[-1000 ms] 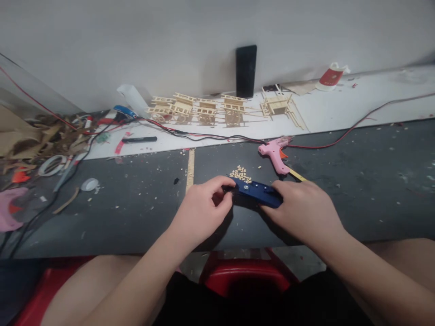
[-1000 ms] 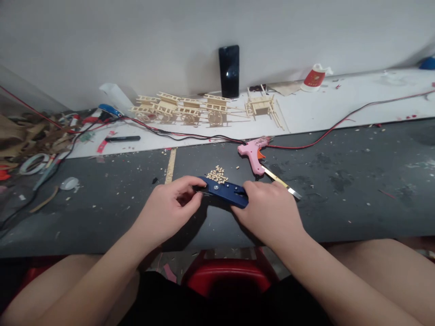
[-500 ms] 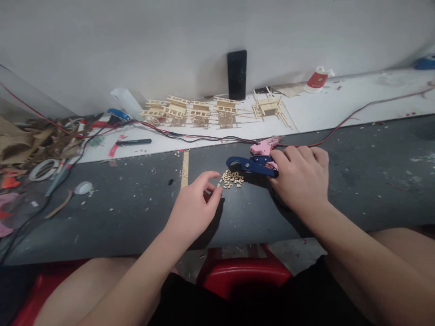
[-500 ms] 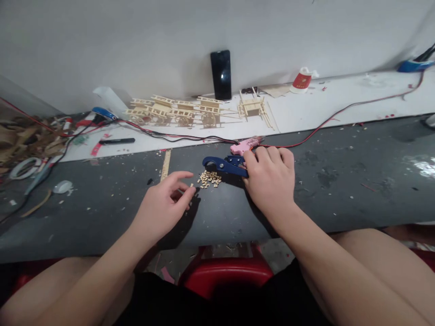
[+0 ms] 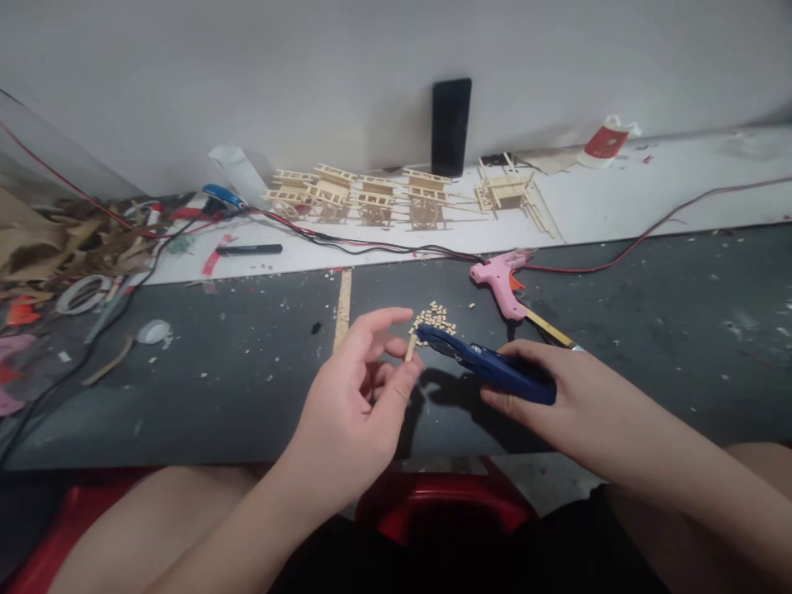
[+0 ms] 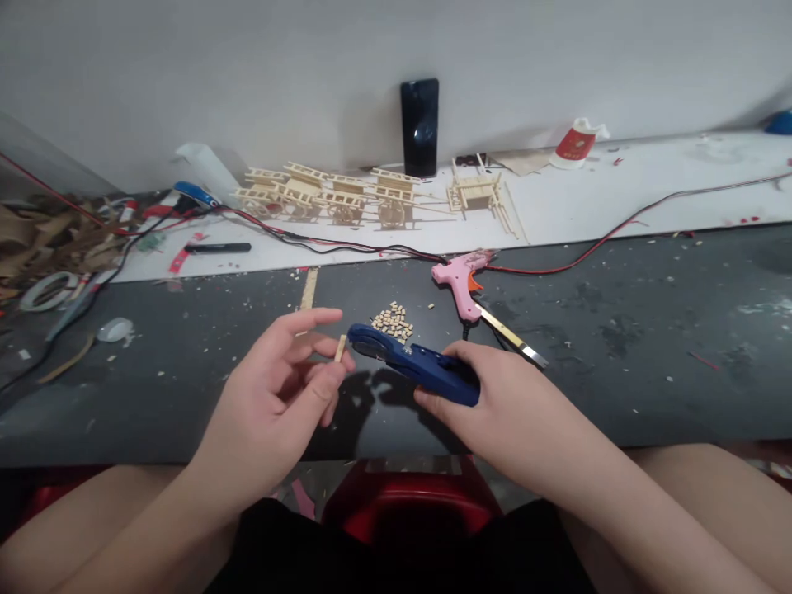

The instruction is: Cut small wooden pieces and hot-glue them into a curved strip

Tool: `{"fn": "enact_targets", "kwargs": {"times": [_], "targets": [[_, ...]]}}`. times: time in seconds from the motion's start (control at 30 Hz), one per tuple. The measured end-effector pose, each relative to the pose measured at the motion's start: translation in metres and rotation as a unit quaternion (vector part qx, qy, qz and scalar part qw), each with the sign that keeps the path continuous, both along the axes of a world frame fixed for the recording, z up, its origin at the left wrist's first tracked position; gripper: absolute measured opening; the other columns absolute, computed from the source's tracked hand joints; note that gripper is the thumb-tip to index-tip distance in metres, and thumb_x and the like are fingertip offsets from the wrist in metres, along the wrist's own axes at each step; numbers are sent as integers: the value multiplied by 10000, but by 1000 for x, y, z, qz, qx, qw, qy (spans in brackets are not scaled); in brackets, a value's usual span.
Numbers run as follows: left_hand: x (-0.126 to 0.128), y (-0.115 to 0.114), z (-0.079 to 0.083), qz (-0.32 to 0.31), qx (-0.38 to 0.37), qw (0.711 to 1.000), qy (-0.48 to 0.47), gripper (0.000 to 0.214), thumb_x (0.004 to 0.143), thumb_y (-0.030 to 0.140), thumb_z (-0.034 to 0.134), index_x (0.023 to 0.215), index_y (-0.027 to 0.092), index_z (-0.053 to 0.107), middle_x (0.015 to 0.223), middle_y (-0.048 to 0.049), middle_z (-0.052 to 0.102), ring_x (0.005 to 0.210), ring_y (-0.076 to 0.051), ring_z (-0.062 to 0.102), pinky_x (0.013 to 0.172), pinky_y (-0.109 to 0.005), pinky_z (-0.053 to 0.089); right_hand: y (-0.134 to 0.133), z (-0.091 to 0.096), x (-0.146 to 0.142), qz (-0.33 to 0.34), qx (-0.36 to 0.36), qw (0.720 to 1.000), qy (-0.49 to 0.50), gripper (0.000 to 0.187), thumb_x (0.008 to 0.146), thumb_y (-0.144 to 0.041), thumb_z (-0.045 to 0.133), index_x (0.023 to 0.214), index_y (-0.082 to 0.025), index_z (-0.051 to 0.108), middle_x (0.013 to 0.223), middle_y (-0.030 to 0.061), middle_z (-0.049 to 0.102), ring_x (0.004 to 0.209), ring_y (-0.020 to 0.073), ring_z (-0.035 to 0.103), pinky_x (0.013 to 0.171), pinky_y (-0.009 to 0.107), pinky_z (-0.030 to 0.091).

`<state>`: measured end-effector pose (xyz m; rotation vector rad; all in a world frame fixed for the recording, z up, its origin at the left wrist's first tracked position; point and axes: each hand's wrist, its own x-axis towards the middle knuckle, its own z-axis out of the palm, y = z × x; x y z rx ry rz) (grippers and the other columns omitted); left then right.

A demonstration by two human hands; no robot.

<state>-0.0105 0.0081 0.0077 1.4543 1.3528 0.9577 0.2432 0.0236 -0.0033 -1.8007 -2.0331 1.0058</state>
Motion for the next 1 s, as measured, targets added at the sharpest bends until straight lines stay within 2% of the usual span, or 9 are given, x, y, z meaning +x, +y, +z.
{"fn": "enact_targets", "kwargs": {"times": [0.17,0.27,0.4,0.63,0.8,1.0], "targets": [[1,-2,-6,-8,7,1000,4,292,1089,236,687,1371,310,669,1009,-19,783,590,-104,637,530,-225,561,-4,-5,-2,-15,-40,999,13,401,925,-630,694,1117,-289,781,958,18,863,733,234,803,561,314,552],[0,-4,-8,-16,13,1000,9,339,1098,249,699,1415,366,667,1041,-4,797,601,-105,660,541,-225,580,-8,-4,-1,-2,-48,998,38,399,945,-630,698,1148,-296,775,1032,22,869,835,245,823,572,300,551],[-2,-5,-8,-30,28,999,25,371,1092,222,692,1434,367,676,1038,-7,792,595,-112,667,548,-244,595,-13,2,-2,17,-58,996,60,303,952,-568,717,1080,-300,779,888,-16,838,683,204,756,525,284,503],[-2,-5,-8,-39,32,999,12,328,1084,196,690,1359,373,685,998,13,804,631,-126,654,534,-241,581,-15,0,-6,9,2,999,46,219,929,-517,752,916,-302,791,782,-36,800,632,185,711,542,289,465],[-3,-4,-6,-47,37,998,-2,344,1080,153,691,1324,396,693,987,47,796,619,-94,655,560,-219,581,-16,-4,-7,1,69,997,34,146,905,-441,749,922,-312,814,768,-49,801,613,172,701,571,286,479],[-4,-6,-6,-53,52,997,-5,400,1071,109,681,1339,406,690,987,56,782,633,-87,681,596,-219,600,-14,-3,-8,13,137,990,12,161,888,-403,722,895,-283,828,757,-28,808,595,179,725,559,299,487]]}}
